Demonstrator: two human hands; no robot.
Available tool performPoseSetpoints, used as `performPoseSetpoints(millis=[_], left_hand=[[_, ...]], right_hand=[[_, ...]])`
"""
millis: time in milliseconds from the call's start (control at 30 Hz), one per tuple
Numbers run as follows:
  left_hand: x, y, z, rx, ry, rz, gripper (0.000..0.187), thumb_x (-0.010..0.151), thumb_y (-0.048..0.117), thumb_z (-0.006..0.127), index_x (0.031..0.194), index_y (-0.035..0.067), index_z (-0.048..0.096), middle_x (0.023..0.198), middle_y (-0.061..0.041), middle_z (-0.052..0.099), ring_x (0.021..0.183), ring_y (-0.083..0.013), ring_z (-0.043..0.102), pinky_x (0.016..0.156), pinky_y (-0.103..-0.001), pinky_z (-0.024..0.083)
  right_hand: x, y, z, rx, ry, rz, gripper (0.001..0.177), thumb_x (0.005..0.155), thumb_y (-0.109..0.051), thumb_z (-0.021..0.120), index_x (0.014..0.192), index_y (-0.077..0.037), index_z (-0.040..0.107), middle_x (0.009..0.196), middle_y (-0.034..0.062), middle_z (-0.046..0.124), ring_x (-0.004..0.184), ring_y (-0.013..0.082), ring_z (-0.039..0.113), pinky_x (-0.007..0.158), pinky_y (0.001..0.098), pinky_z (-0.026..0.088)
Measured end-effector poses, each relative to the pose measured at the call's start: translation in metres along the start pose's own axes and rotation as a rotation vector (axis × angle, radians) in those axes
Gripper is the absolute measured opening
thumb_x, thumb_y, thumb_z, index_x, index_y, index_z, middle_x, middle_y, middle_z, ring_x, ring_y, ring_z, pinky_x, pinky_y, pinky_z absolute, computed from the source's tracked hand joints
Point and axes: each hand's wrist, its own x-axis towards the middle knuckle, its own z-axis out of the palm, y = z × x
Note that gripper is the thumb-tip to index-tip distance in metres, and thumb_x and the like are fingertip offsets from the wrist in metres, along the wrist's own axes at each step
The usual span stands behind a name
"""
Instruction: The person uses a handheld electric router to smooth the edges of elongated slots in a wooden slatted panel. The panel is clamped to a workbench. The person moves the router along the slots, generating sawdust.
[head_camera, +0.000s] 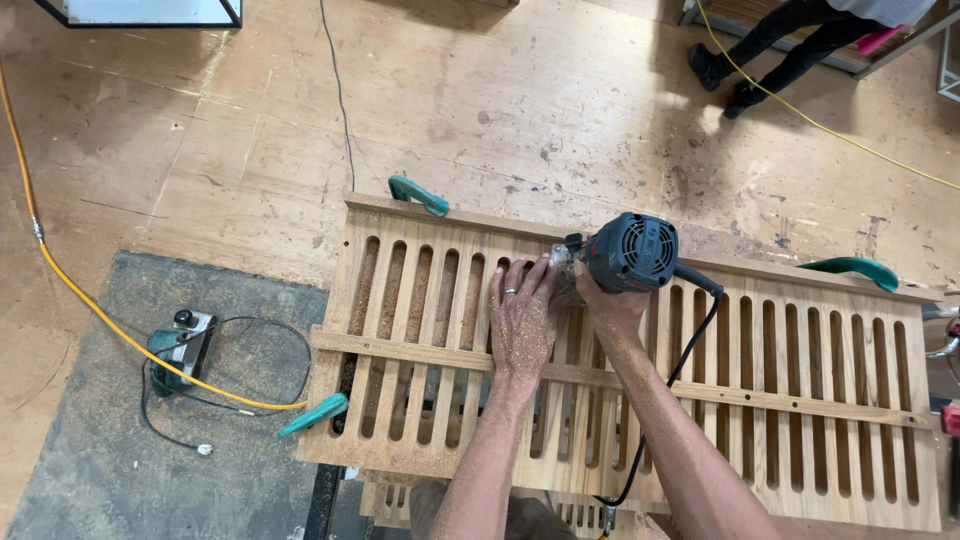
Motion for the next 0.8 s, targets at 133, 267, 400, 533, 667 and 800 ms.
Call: performPoseSetpoints(millis=[133,267,400,533,667,800], left_hand=[[0.003,0.002,-0.004,-0.029,0.014,0.002,0.046,0.098,0.04,0.06,0.137,0.016,0.061,0.141,0.0,0.058,0.138,-0.0245,0.044,0.124,-0.051,0.025],[0.004,0.001,-0.001,-0.032,0.014,0.003,0.045,0.097,0.04,0.06,0.137,0.017,0.061,0.143,0.002,0.057,0.139,-0.0238,0.042,0.124,-0.051,0.024],[0.005,0.001,-0.002,-0.047,-0.01,-0.014,0.048,0.095,0.045,0.061,0.135,0.018,0.062,0.144,0.003,0.057,0.14,-0.0229,0.041,0.126,-0.05,0.022],[0.006,0.004,-0.006,-0.051,-0.051,-0.023,0.049,0.096,0.046,0.058,0.137,0.02,0.061,0.146,0.004,0.056,0.142,-0.0241,0.04,0.127,-0.05,0.02],[0.007,0.004,-0.005,-0.04,-0.052,-0.019,0.048,0.097,0.046,0.058,0.137,0.02,0.061,0.147,0.004,0.057,0.144,-0.0245,0.039,0.127,-0.05,0.02],[0.006,0.003,-0.002,-0.073,-0.072,-0.008,0.052,0.097,0.048,0.056,0.141,0.021,0.059,0.15,0.005,0.054,0.146,-0.0251,0.036,0.126,-0.052,0.019]], right_hand=[[0.005,0.003,-0.005,-0.017,-0.006,0.007,0.086,0.086,-0.022,0.091,0.155,-0.006,0.042,0.14,0.0203,0.059,0.131,0.0401,0.057,0.101,0.0569,0.053],[0.006,0.004,-0.006,-0.005,-0.021,0.043,0.082,0.083,-0.021,0.093,0.15,-0.006,0.049,0.137,0.0181,0.061,0.129,0.0374,0.059,0.102,0.0551,0.053],[0.012,0.017,-0.014,-0.043,-0.074,0.045,0.08,0.08,-0.021,0.095,0.148,-0.006,0.056,0.134,0.018,0.064,0.126,0.0361,0.061,0.096,0.0542,0.055],[0.01,-0.04,-0.021,-0.105,-0.128,0.168,0.081,0.081,-0.031,0.094,0.145,0.001,0.056,0.133,0.0238,0.063,0.128,0.042,0.058,0.098,0.0587,0.051],[0.013,-0.041,-0.024,-0.129,-0.159,0.25,0.086,0.079,-0.037,0.095,0.146,-0.001,0.055,0.138,0.0202,0.062,0.129,0.0365,0.059,0.105,0.0539,0.05],[0.019,-0.033,-0.025,-0.118,-0.158,0.325,0.092,0.073,-0.041,0.098,0.144,-0.001,0.056,0.136,0.0202,0.063,0.129,0.0355,0.06,0.103,0.0514,0.051]])
